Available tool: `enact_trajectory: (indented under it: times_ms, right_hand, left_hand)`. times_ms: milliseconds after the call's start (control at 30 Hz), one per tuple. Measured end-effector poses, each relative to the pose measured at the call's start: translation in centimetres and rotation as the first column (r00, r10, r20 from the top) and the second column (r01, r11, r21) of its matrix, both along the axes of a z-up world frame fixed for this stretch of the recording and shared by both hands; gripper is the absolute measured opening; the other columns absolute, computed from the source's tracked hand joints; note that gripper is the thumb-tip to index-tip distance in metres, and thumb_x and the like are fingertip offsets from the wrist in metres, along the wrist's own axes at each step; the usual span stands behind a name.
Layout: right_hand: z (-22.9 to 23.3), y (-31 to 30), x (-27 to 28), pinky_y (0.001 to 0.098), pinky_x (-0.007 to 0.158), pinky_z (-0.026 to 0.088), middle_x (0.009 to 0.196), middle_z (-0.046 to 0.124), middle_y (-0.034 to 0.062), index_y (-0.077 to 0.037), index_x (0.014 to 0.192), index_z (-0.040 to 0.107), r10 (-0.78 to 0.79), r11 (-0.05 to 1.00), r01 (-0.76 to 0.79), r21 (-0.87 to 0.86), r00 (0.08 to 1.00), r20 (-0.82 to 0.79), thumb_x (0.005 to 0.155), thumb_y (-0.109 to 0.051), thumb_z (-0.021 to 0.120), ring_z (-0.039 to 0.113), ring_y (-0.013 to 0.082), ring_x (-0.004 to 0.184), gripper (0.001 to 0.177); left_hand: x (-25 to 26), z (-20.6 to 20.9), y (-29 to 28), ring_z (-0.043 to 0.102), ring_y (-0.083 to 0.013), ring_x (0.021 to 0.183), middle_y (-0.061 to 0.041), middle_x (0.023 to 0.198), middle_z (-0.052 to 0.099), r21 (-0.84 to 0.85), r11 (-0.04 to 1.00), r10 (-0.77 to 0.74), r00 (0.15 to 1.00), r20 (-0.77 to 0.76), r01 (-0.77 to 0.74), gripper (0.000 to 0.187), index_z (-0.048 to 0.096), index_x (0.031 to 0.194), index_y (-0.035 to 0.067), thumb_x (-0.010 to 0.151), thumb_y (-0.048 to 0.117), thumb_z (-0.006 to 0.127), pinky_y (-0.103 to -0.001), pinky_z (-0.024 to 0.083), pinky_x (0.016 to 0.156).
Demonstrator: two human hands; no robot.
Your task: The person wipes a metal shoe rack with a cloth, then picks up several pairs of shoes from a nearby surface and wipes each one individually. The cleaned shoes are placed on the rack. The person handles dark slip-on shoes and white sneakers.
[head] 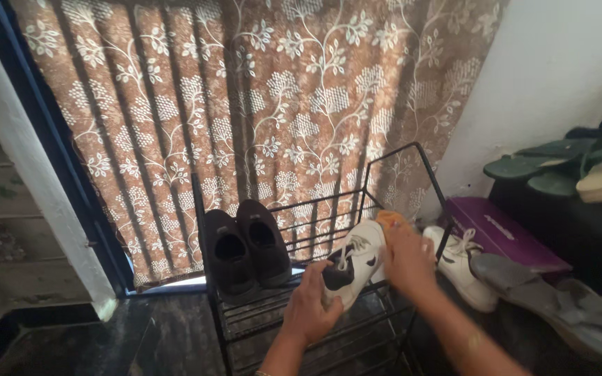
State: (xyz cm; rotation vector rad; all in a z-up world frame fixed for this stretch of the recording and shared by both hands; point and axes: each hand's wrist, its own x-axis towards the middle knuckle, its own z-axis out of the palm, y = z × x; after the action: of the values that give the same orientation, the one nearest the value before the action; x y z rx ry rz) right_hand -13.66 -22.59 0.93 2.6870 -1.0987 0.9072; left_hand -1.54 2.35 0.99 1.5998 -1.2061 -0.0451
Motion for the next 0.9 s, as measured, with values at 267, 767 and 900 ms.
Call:
enact_trajectory:
  times_ms: [267,767,900]
  right_hand:
    - [-0.2,5.1,2.8,0.0465,0.102,0.044,0.123,0.066,0.0207,-0.006,0.126,0.067,0.389,0.855,-0.487,0.179,0.829,0.401,0.093,-0.047,0.066,0.058,0.0378,0.119,0.052]
    - [3.0,6.5,8.6,0.0578,0.1,0.038,0.122,0.052,0.023,-0.004,0.118,0.059,0.35,0.93,-0.366,-0.024,0.867,0.355,0.083,-0.032,0.077,0.049,0.0448,0.117,0.049]
    - [3.3,5.2,3.4,0.0533,0.096,0.043,0.121,0.059,0.0232,0.001,0.121,0.056,0.425,0.905,-0.404,-0.135,0.83,0.361,0.089,-0.031,0.074,0.053,0.0451,0.113,0.048]
  left_hand:
    - [-2.9,-0.7,-3.2,0.067,-0.0479,0.109,-0.027,0.138,0.054,-0.334,0.941,0.078,0.994,0.079,-0.047,0.06,0.043,0.134,0.004,0.091,0.025,0.078,-0.049,0.058,0.085]
    - [0.6,-1.1,-7.3,0.043,-0.0451,0.131,-0.025,0.153,0.039,0.029,1.0,0.011,0.999,-0.04,-0.01,0.087,0.016,0.157,-0.002,0.085,0.002,0.065,-0.052,0.039,0.109]
    - [-0.4,-0.6,-6.7,0.049,-0.0385,0.133,-0.02,0.144,0.051,-0.003,0.979,0.199,0.948,0.25,-0.204,0.079,0.033,0.152,0.002,0.083,0.011,0.07,-0.067,0.021,0.108]
